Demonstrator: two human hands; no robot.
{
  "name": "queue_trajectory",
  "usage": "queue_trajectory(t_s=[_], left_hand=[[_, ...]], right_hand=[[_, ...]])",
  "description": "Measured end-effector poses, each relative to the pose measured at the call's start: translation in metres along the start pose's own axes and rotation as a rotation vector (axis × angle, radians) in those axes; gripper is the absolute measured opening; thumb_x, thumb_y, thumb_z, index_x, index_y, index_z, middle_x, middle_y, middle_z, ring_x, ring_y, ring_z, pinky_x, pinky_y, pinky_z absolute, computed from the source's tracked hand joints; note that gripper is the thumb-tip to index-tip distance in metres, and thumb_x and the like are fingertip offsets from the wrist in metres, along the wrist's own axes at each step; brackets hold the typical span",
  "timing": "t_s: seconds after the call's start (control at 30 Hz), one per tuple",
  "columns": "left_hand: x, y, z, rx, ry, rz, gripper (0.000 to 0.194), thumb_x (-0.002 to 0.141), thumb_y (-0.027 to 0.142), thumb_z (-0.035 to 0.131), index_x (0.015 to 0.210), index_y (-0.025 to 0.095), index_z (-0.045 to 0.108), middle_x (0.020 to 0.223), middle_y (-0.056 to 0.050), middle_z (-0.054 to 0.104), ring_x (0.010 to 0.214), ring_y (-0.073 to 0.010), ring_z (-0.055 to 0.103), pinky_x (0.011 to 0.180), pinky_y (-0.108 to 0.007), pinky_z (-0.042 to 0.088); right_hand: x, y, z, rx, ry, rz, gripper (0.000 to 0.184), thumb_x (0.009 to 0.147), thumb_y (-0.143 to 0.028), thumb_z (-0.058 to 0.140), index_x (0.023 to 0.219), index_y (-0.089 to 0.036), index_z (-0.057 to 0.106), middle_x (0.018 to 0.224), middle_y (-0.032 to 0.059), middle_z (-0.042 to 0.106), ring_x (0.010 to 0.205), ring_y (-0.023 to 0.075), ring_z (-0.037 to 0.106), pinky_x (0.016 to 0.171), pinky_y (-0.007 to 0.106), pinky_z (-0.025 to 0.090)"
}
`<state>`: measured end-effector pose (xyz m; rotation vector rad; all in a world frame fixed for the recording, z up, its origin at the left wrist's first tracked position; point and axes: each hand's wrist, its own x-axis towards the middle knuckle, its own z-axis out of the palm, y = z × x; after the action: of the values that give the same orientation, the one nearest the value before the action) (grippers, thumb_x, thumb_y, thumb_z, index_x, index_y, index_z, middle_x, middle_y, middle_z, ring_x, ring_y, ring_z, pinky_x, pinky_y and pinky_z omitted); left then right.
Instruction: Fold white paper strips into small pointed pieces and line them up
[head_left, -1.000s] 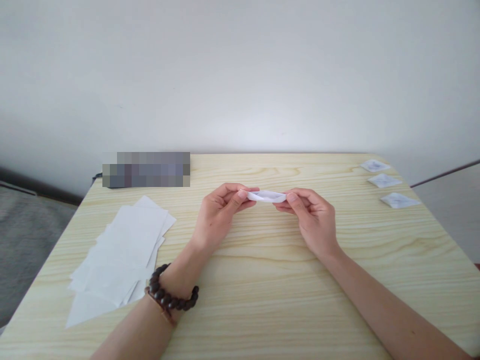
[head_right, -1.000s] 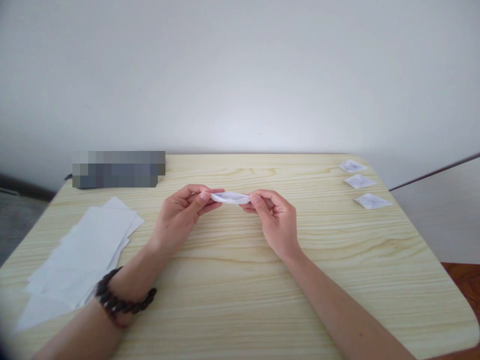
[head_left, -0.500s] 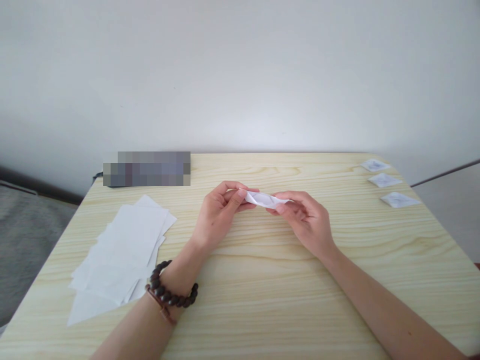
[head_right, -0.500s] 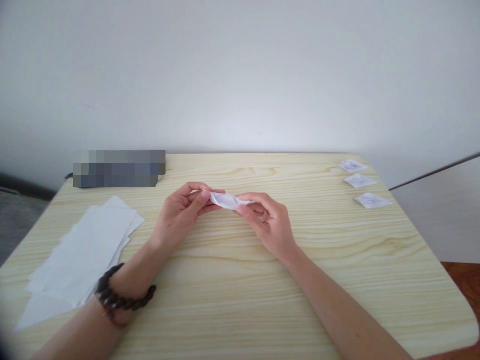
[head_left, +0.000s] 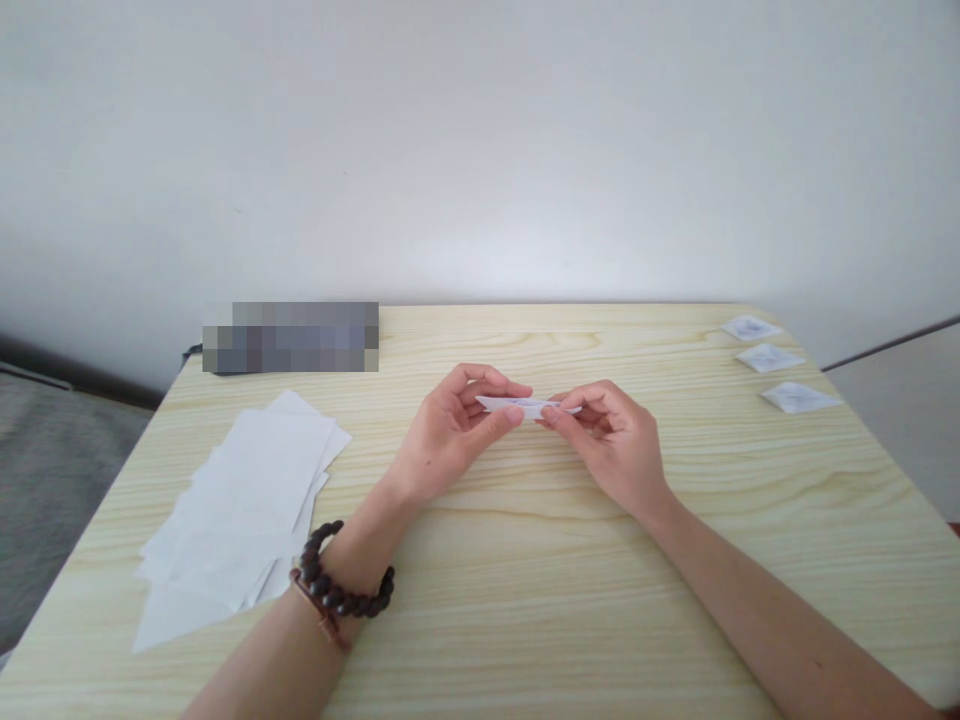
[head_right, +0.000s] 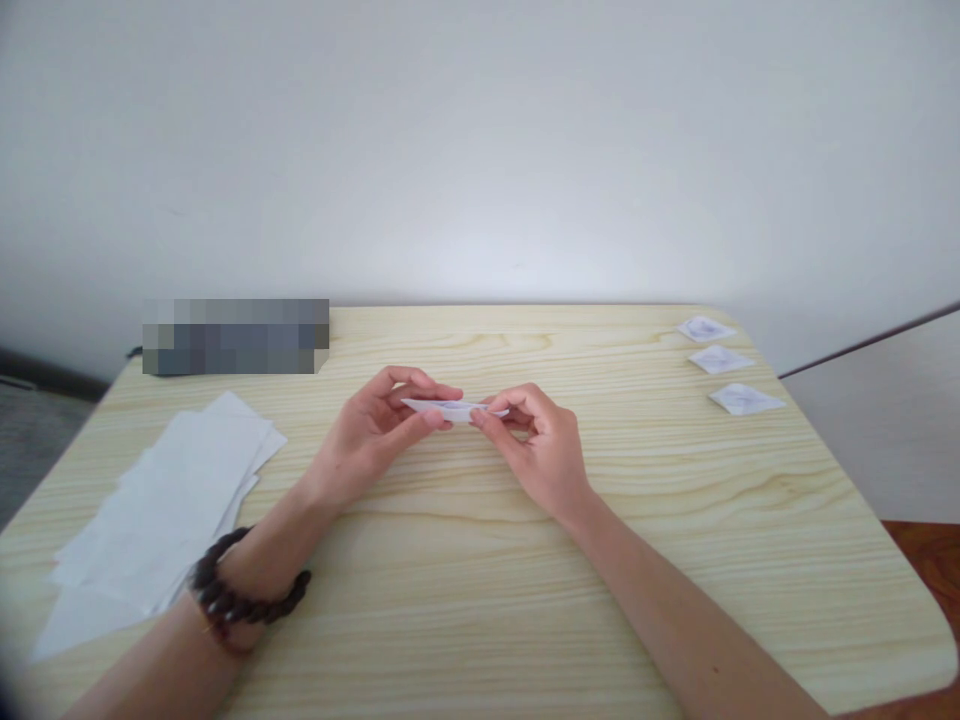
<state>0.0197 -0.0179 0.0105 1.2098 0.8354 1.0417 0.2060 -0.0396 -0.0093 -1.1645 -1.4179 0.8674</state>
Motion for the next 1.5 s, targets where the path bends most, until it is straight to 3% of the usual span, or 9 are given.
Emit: queue_trajectory(t_s=[0.07,0.2,0.4,0.57,0.73,0.87,1.03,1.27,1.5], left_hand=[[0.0,-0.001,0.0,0.074,0.007,0.005,0.033,0.072,0.026,0.077,0.098,0.018,0.057,0.101,-0.006,0.073,0.089,-0.0167,0.069,0.078,-0.025,0.054],[0.001,-0.006,-0.001,0.222,0.072,-0.001,0.02,0.074,0.031,0.076,0.084,0.016,0.068,0.086,-0.004,0.073,0.074,-0.0146,0.067,0.067,-0.024,0.053],[0.001,-0.006,-0.001,0.21,0.132,-0.031,0.021,0.072,0.034,0.077,0.082,0.016,0.071,0.075,-0.003,0.073,0.062,-0.014,0.065,0.061,-0.025,0.053],[-0.001,-0.006,-0.002,0.429,0.126,-0.034,0.021,0.078,0.038,0.071,0.087,0.019,0.074,0.075,-0.003,0.074,0.059,-0.0156,0.065,0.057,-0.026,0.05],[0.001,-0.007,-0.011,0.906,0.015,0.263,0.009,0.082,0.028,0.067,0.082,0.025,0.075,0.087,-0.002,0.074,0.091,-0.0219,0.06,0.087,-0.037,0.042],[0.002,-0.008,-0.014,1.102,0.027,0.291,0.007,0.082,0.028,0.069,0.086,0.026,0.075,0.102,-0.004,0.068,0.105,-0.0249,0.05,0.092,-0.041,0.035],[0.002,-0.007,-0.013,1.14,-0.034,0.278,0.01,0.087,0.028,0.064,0.087,0.025,0.073,0.095,-0.004,0.068,0.1,-0.0235,0.05,0.087,-0.039,0.034],[0.002,-0.007,-0.013,1.143,-0.045,0.278,0.01,0.087,0.028,0.063,0.084,0.023,0.072,0.089,-0.002,0.071,0.096,-0.0228,0.051,0.084,-0.038,0.031],[0.002,-0.002,-0.029,1.178,-0.045,0.229,0.009,0.087,0.029,0.064,0.085,0.026,0.072,0.094,0.0,0.072,0.102,-0.0236,0.051,0.087,-0.038,0.029]], right_hand=[[-0.001,-0.001,0.0,-0.03,-0.013,-0.014,0.016,0.08,-0.029,0.072,0.08,-0.021,0.058,0.083,0.004,0.074,0.075,0.0176,0.073,0.065,0.026,0.06],[-0.003,-0.001,0.001,-0.073,-0.034,-0.043,0.015,0.08,-0.029,0.072,0.08,-0.021,0.059,0.082,0.0041,0.074,0.075,0.018,0.073,0.064,0.027,0.06],[-0.002,0.0,0.002,-0.04,-0.032,-0.013,0.016,0.08,-0.031,0.072,0.082,-0.022,0.059,0.076,0.0014,0.071,0.071,0.0174,0.072,0.062,0.026,0.058],[0.004,-0.004,-0.003,-0.235,-0.114,-0.059,0.007,0.082,-0.028,0.068,0.081,-0.022,0.064,0.075,-0.0005,0.068,0.069,0.0138,0.065,0.064,0.025,0.053],[0.006,-0.008,-0.003,-0.405,-0.217,-0.109,0.005,0.083,-0.02,0.064,0.079,-0.022,0.067,0.077,0.0011,0.068,0.072,0.0151,0.062,0.069,0.028,0.051],[0.006,-0.004,-0.002,-0.591,-0.198,-0.232,0.006,0.085,-0.021,0.063,0.081,-0.022,0.068,0.086,0.0051,0.062,0.086,0.0204,0.059,0.082,0.037,0.048],[0.007,-0.001,-0.005,-0.664,-0.236,-0.252,0.006,0.087,-0.021,0.062,0.084,-0.022,0.066,0.087,0.0049,0.061,0.087,0.0214,0.056,0.083,0.039,0.046],[0.008,-0.007,-0.01,-0.752,-0.4,-0.577,0.024,0.093,-0.012,0.052,0.092,-0.025,0.073,0.092,0.0018,0.072,0.088,0.0191,0.056,0.077,0.036,0.04],[0.014,-0.009,-0.011,-0.785,-0.423,-0.638,0.025,0.093,-0.015,0.053,0.082,-0.025,0.073,0.087,-0.0018,0.075,0.084,0.0159,0.061,0.076,0.034,0.042]])
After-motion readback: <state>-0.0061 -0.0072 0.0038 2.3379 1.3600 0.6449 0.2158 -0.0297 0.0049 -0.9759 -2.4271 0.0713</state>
